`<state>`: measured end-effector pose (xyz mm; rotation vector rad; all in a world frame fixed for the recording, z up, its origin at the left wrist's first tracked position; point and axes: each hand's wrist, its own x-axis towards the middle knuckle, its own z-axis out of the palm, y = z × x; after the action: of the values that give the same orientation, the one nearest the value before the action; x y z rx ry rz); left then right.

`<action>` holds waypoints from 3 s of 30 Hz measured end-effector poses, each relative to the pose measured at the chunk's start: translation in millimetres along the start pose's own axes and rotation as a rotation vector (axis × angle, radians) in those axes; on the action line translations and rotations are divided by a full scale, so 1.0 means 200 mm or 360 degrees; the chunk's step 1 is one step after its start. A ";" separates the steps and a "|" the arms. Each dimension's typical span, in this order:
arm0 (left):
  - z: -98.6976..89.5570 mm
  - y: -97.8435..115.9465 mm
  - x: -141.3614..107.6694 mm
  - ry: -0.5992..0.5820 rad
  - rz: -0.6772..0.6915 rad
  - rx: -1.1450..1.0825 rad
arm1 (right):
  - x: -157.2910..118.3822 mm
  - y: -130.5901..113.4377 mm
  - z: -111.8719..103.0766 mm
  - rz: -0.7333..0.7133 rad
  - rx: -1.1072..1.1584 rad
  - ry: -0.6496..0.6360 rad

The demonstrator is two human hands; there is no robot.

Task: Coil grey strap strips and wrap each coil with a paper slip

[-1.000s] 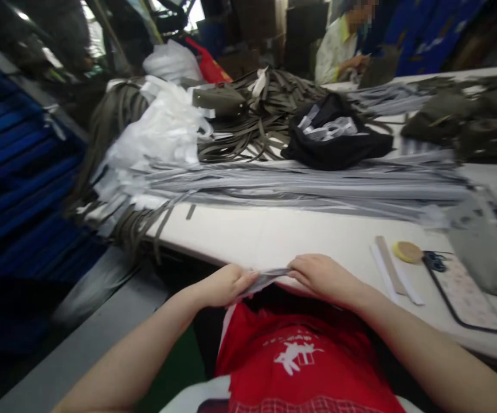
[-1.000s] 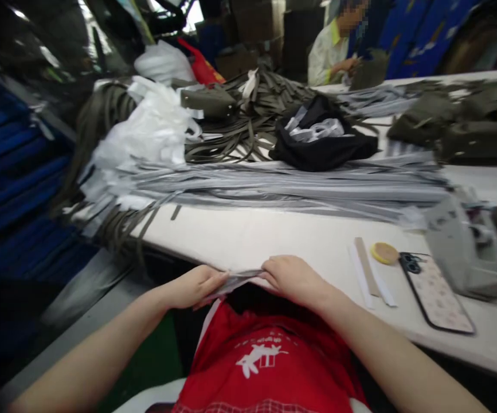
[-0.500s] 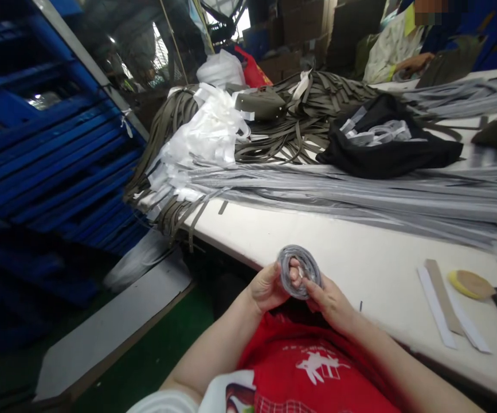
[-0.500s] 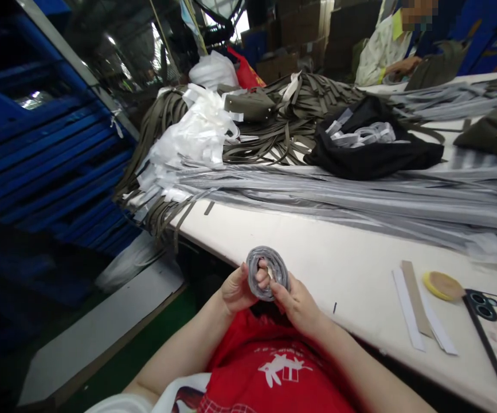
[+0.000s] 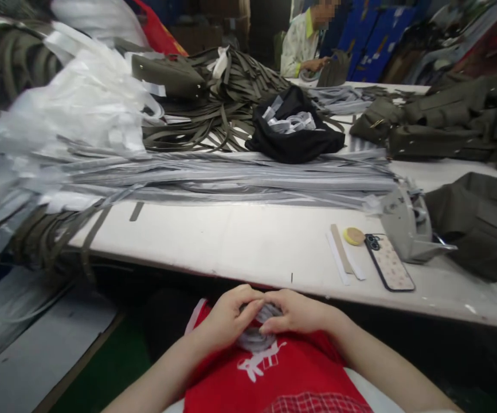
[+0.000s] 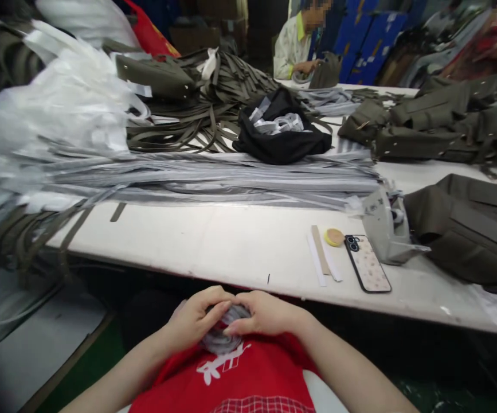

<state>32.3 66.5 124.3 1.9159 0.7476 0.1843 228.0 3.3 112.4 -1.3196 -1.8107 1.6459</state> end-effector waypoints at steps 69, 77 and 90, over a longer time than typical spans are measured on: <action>-0.01 -0.10 -0.06 -0.0155 -0.0689 -0.0052 | -0.13 -0.01 -0.05 0.0085 -0.0660 0.0613; 0.00 -0.09 -0.07 -0.0045 -0.0535 -0.0044 | -0.03 0.10 -0.11 -0.0040 -0.1004 0.0933; 0.00 -0.10 -0.01 -0.0007 -0.0439 -0.0034 | 0.07 0.31 -0.19 0.0043 -0.1761 0.1337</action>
<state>22.6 71.4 106.7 1.7711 0.9927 0.0168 273.8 29.0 60.8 -1.9746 -2.0614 -0.1667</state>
